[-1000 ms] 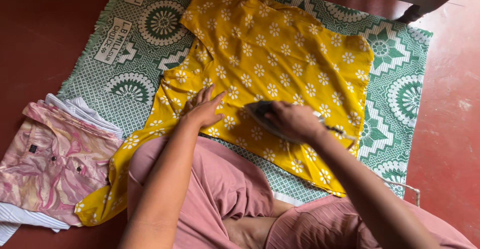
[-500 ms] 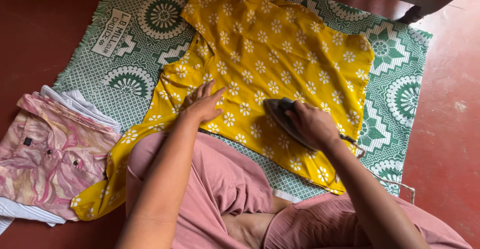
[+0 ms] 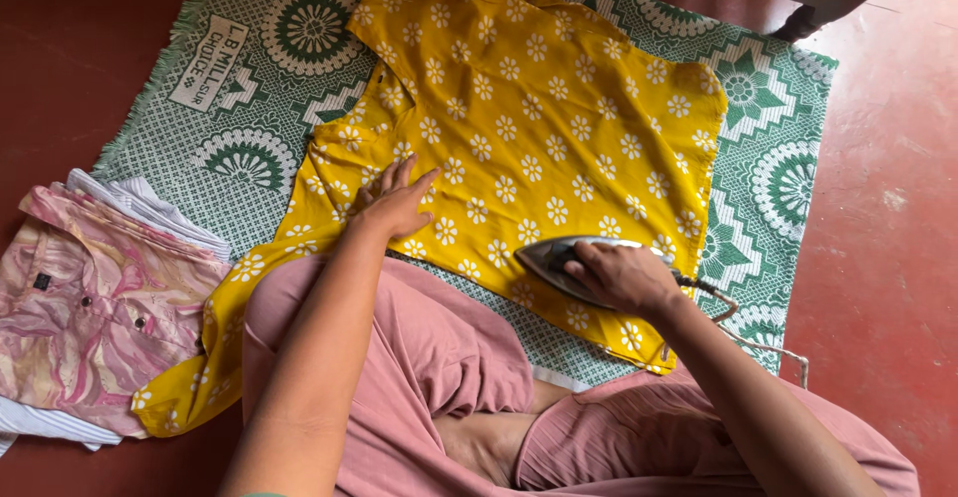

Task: The person irons a yellow floral-patterned garment on a green patterned mat. They smooth the fabric with one hand while moving the iron with the other, then flip the garment to iron the other side.

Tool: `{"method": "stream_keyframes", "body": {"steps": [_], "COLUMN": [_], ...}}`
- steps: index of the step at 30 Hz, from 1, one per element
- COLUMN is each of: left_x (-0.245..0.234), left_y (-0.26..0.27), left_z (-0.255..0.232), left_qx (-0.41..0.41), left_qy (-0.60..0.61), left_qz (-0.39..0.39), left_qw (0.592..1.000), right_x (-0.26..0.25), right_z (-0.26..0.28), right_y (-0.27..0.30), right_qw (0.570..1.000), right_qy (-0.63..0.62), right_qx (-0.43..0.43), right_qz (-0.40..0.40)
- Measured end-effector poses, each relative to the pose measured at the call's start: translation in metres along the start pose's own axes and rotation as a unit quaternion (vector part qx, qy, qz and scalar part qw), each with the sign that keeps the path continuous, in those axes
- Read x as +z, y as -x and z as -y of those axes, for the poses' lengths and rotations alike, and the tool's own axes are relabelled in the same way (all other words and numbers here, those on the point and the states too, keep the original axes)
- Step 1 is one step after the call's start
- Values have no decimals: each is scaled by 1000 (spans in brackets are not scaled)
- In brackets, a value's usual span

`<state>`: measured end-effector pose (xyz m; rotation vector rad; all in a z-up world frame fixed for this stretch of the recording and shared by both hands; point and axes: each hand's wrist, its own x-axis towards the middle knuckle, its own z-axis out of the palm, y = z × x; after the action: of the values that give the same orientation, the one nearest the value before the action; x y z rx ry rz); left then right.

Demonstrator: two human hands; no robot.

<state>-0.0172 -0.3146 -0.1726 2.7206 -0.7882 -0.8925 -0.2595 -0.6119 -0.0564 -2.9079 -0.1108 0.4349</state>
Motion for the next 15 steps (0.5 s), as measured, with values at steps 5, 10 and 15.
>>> {"method": "stream_keyframes", "body": {"steps": [5, 10, 15], "left_x": [1, 3, 3], "left_y": [1, 2, 5], "left_z": [1, 1, 1], "left_qx": [-4, -2, 2], "left_qy": [-4, -13, -22], "left_qz": [1, 1, 0], "left_qw": [1000, 1000, 1000], "right_x": [15, 26, 28], "right_z": [8, 13, 18], "right_y": [20, 29, 30], "right_qw": [1000, 999, 996], "right_qy": [3, 22, 29], "right_qx": [-15, -16, 0], "right_qz": [15, -19, -85]}}
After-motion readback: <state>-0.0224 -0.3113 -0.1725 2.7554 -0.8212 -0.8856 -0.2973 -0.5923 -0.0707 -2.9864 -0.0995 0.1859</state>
